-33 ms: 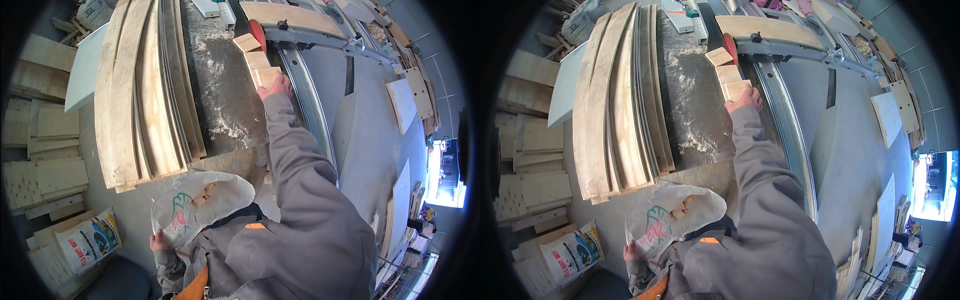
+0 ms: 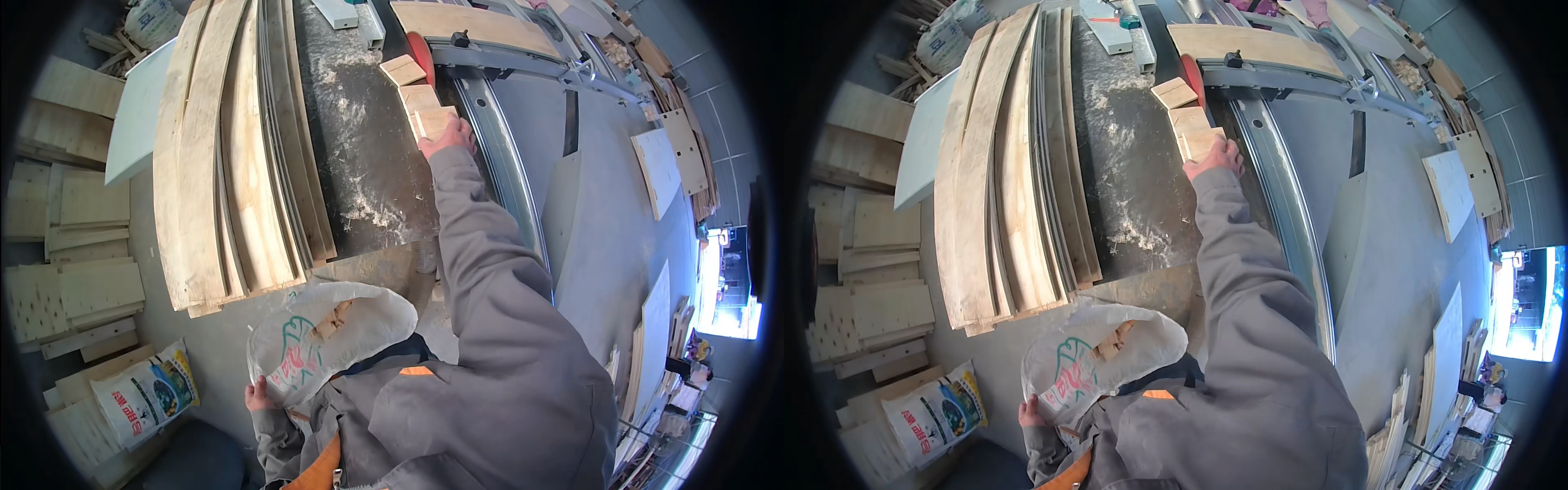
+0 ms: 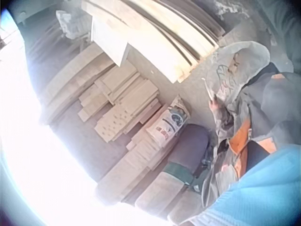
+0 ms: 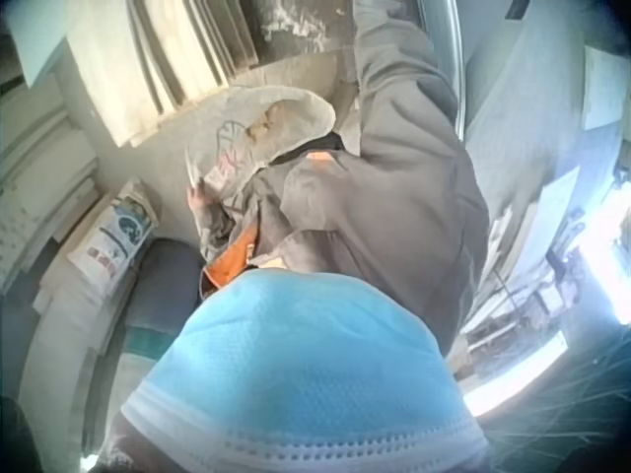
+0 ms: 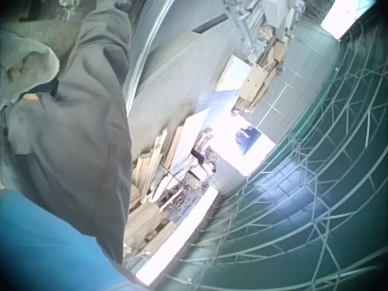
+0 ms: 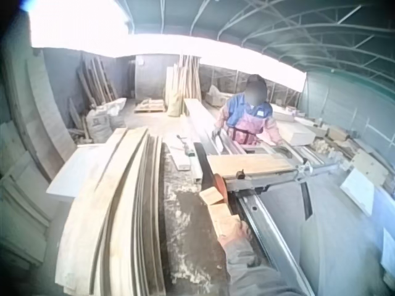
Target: The person repeatedly picks up small wood offcuts from the table saw surface and places them into a white plastic bag held in the left hand. The person also briefly handles a longer plank before resuming collection of the offcuts.
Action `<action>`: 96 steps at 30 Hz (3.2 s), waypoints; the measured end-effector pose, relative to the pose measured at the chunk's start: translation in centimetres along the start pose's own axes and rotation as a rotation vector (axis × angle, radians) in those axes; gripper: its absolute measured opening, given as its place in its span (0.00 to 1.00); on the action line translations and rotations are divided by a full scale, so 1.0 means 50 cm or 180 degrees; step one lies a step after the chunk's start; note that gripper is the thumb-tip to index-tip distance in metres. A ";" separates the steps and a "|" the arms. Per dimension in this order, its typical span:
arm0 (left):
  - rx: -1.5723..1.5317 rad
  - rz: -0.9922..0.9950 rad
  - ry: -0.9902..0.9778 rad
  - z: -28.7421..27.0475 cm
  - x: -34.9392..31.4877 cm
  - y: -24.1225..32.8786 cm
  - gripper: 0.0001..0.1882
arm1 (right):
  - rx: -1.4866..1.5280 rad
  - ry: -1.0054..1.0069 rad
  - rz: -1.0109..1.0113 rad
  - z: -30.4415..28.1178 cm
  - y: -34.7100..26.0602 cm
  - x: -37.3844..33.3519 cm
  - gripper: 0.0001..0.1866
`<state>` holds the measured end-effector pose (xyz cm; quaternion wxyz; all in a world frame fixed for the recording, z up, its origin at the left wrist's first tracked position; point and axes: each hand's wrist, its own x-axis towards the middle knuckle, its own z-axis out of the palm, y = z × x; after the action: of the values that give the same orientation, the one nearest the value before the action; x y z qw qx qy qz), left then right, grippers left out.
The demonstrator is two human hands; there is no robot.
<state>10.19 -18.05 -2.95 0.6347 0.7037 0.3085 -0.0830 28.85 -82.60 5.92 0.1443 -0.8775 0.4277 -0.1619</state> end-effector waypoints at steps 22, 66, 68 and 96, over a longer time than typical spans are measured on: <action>-0.0713 -0.0174 -0.0317 0.006 -0.038 0.029 0.09 | 0.1935 -0.2985 -0.1514 -0.055 -0.083 -0.661 0.52; 0.0069 -0.0062 0.0366 -0.014 -0.080 -0.063 0.12 | -0.0067 -0.0212 -0.1649 0.093 -0.201 0.124 0.44; 0.0367 -0.0125 0.0426 -0.022 -0.092 -0.076 0.11 | -0.0188 -0.0284 -0.1362 0.134 -0.220 0.179 0.44; -0.0135 0.0006 -0.0246 -0.014 0.026 -0.081 0.07 | -0.0187 -0.0630 -0.1272 -0.004 -0.160 -0.260 0.54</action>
<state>8.85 -16.93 -6.91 0.6610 0.6866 0.2848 -0.1029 26.82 -67.52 7.15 0.1250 -0.9603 0.2336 -0.0879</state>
